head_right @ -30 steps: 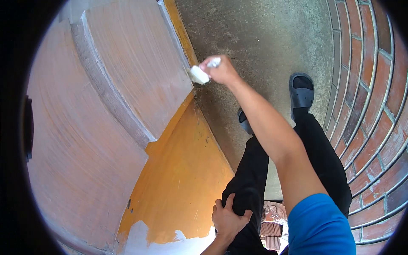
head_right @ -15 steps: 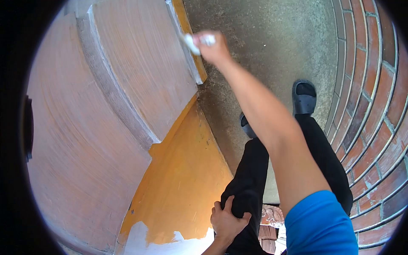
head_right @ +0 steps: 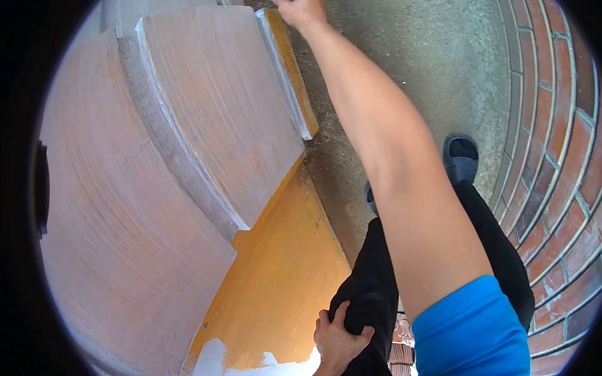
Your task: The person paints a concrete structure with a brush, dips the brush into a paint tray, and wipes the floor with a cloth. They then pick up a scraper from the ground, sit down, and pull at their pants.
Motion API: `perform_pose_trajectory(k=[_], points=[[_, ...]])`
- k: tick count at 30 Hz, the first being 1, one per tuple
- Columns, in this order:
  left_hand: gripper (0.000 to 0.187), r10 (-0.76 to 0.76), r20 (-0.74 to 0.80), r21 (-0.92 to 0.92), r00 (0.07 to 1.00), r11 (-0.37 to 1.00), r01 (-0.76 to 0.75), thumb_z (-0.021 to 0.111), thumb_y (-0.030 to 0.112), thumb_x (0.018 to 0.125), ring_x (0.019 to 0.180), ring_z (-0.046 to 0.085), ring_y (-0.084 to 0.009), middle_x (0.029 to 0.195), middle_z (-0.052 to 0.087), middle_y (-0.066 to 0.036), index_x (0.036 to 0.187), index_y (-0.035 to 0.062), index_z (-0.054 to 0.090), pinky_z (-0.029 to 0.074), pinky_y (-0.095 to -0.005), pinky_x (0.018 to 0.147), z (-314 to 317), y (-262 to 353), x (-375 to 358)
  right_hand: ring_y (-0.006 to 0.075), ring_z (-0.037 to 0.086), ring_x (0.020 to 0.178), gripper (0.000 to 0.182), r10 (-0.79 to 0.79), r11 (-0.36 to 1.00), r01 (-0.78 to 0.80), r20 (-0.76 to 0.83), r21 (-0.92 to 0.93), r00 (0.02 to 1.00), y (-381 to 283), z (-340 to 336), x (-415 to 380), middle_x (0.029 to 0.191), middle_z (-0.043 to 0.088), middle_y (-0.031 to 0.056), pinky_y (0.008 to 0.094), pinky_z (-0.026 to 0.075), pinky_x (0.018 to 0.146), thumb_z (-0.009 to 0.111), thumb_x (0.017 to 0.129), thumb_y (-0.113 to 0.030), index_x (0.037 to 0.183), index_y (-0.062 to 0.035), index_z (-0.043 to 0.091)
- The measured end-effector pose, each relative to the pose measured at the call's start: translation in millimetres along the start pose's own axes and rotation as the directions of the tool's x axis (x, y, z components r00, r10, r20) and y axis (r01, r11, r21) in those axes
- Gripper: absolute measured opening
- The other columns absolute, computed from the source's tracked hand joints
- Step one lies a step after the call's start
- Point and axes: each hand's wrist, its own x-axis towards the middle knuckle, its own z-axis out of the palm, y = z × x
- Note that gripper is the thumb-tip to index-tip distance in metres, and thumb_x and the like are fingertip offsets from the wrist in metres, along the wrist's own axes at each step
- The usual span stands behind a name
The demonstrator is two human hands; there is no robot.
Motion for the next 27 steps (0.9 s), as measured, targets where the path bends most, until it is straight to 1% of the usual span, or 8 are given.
perform_pose_trajectory(k=[4, 10, 13, 15, 20, 22, 23, 27], points=[[0.072, -0.064, 0.059, 0.019, 0.996, 0.998, 0.063, 0.078, 0.043, 0.056, 0.091, 0.059, -0.0385, 0.100, 0.051, -0.018, 0.122, 0.0155, 0.066, 0.054, -0.0473, 0.076, -5, 3, 2, 0.0191, 0.069, 0.094, 0.028, 0.424, 0.884, -0.408, 0.021, -0.229, 0.906, -14, -12, -61, 0.104, 0.074, 0.0095, 0.0336, 0.054, 0.085, 0.075, 0.086, -0.025, 0.110, -0.0087, 0.074], [0.072, -0.030, 0.085, 0.063, 0.996, 0.998, 0.024, 0.077, 0.044, 0.057, 0.091, 0.059, -0.0387, 0.100, 0.051, -0.018, 0.122, 0.0150, 0.066, 0.053, -0.0475, 0.077, -2, 12, -1, 0.0183, 0.067, 0.105, 0.026, 0.500, 0.866, -0.492, 0.197, -0.093, 0.843, 3, -92, -256, 0.115, 0.071, 0.0116, 0.0321, 0.052, 0.092, 0.074, 0.088, -0.017, 0.112, -0.0079, 0.073], [0.072, -0.023, 0.075, 0.069, 0.997, 0.997, 0.018, 0.077, 0.044, 0.057, 0.091, 0.059, -0.0387, 0.100, 0.051, -0.018, 0.122, 0.0149, 0.066, 0.053, -0.0475, 0.077, -3, 11, -2, 0.0173, 0.066, 0.105, 0.024, 0.579, 0.814, -0.574, 0.213, -0.093, 0.787, -32, -111, -237, 0.115, 0.071, 0.0107, 0.0317, 0.052, 0.091, 0.072, 0.089, -0.017, 0.112, -0.0085, 0.073], [0.071, -0.020, 0.066, 0.059, 0.998, 0.998, 0.016, 0.077, 0.044, 0.057, 0.089, 0.059, -0.0387, 0.100, 0.051, -0.018, 0.121, 0.0149, 0.067, 0.053, -0.0475, 0.076, -3, 12, -1, 0.0158, 0.067, 0.100, 0.022, 0.327, 0.942, -0.333, 0.100, 0.043, 0.940, -22, -95, -182, 0.113, 0.072, 0.0099, 0.0303, 0.053, 0.087, 0.071, 0.090, -0.017, 0.110, -0.0075, 0.074], [0.071, -0.037, 0.047, 0.028, 0.998, 0.999, 0.035, 0.078, 0.043, 0.056, 0.089, 0.059, -0.0391, 0.100, 0.051, -0.018, 0.120, 0.0148, 0.067, 0.053, -0.0476, 0.076, -6, 11, 3, 0.0123, 0.064, 0.077, 0.012, 0.165, 0.980, -0.139, -0.192, 0.143, 0.967, 31, -13, -20, 0.083, 0.072, 0.0051, 0.0310, 0.051, 0.071, 0.072, 0.086, -0.015, 0.091, -0.0034, 0.073], [0.071, -0.052, 0.047, 0.029, 0.998, 0.998, 0.051, 0.078, 0.042, 0.055, 0.090, 0.059, -0.0391, 0.099, 0.051, -0.018, 0.120, 0.0150, 0.068, 0.053, -0.0479, 0.076, -6, 9, 4, 0.0117, 0.062, 0.073, 0.010, 0.282, 0.959, -0.281, 0.037, -0.029, 0.959, 23, -1, -17, 0.078, 0.071, 0.0041, 0.0314, 0.050, 0.067, 0.072, 0.087, -0.015, 0.087, -0.0051, 0.073], [0.071, -0.059, 0.049, 0.028, 0.997, 0.998, 0.058, 0.078, 0.042, 0.055, 0.091, 0.059, -0.0391, 0.099, 0.051, -0.018, 0.120, 0.0151, 0.068, 0.053, -0.0480, 0.077, -6, 10, 4, 0.0194, 0.070, 0.087, 0.023, 0.403, 0.896, -0.401, -0.029, -0.189, 0.915, 17, 4, -38, 0.094, 0.074, 0.0109, 0.0321, 0.055, 0.080, 0.077, 0.081, -0.025, 0.097, -0.0085, 0.075], [0.070, -0.059, 0.063, 0.020, 0.996, 0.998, 0.058, 0.078, 0.042, 0.056, 0.093, 0.059, -0.0390, 0.100, 0.051, -0.017, 0.120, 0.0154, 0.068, 0.053, -0.0484, 0.078, -6, 16, -1, 0.0201, 0.070, 0.086, 0.018, 0.417, 0.902, -0.413, 0.002, -0.125, 0.909, 3, -34, -154, 0.090, 0.074, 0.0115, 0.0353, 0.054, 0.078, 0.076, 0.082, -0.020, 0.095, -0.0074, 0.075]])
